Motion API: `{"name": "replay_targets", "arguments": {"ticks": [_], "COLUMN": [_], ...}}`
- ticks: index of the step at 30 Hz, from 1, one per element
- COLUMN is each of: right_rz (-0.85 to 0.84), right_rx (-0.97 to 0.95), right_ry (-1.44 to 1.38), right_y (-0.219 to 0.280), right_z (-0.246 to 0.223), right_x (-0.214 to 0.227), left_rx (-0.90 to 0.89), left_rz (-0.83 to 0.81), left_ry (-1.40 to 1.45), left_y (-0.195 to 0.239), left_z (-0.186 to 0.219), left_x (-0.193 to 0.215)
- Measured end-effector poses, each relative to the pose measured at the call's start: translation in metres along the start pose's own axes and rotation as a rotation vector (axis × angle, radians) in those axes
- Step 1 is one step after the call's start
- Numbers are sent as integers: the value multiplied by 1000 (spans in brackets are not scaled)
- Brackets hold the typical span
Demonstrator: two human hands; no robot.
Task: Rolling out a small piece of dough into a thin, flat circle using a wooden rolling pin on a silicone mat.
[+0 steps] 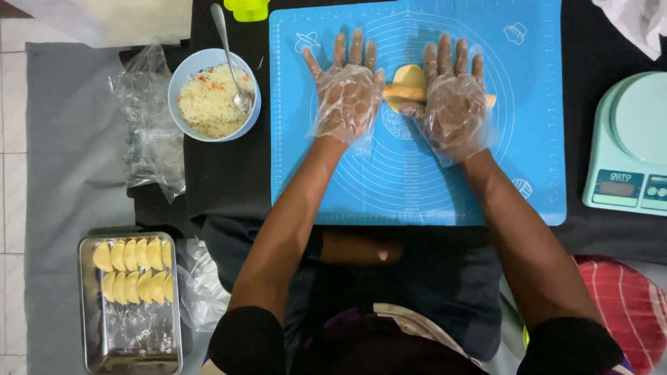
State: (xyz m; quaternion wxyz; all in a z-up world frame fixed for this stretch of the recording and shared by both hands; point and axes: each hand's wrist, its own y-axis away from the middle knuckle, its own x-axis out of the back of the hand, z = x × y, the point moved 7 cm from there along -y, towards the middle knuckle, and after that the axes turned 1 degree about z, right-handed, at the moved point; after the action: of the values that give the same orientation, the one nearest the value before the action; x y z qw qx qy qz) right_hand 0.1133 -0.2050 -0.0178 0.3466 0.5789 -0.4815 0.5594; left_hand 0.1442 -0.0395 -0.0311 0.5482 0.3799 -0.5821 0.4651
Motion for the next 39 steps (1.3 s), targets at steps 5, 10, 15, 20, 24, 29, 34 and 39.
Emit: {"name": "replay_targets", "arguments": {"ticks": [5,10,15,20,24,29,34,39], "right_rz": [-33,11,28,68,52,77,0,18], "right_rx": [28,61,62,85,93,122,109,123], "right_ry": [-9,36,-44,-21,31,49,16,-15], "right_y": [20,24,34,41,44,49,55,59], "right_z": [-9,0,-9,-16,-16,-16,-25,-26], "right_x": [3,-16,-4,4,2,-1,12,11], "left_rx": [23,-1,-26,-11,-2,-31,-12,-15], "left_rz": [-75,-23,90,11,-25,115,6,1], "left_ry": [-16,-45,-55,-40,-40,-80,-63,-59], "left_y": [18,28,35,41,43,50,50,53], "left_z": [4,5,3,6,4,6,6,7], "left_x": [11,12,5,15,7,6,6,8]}}
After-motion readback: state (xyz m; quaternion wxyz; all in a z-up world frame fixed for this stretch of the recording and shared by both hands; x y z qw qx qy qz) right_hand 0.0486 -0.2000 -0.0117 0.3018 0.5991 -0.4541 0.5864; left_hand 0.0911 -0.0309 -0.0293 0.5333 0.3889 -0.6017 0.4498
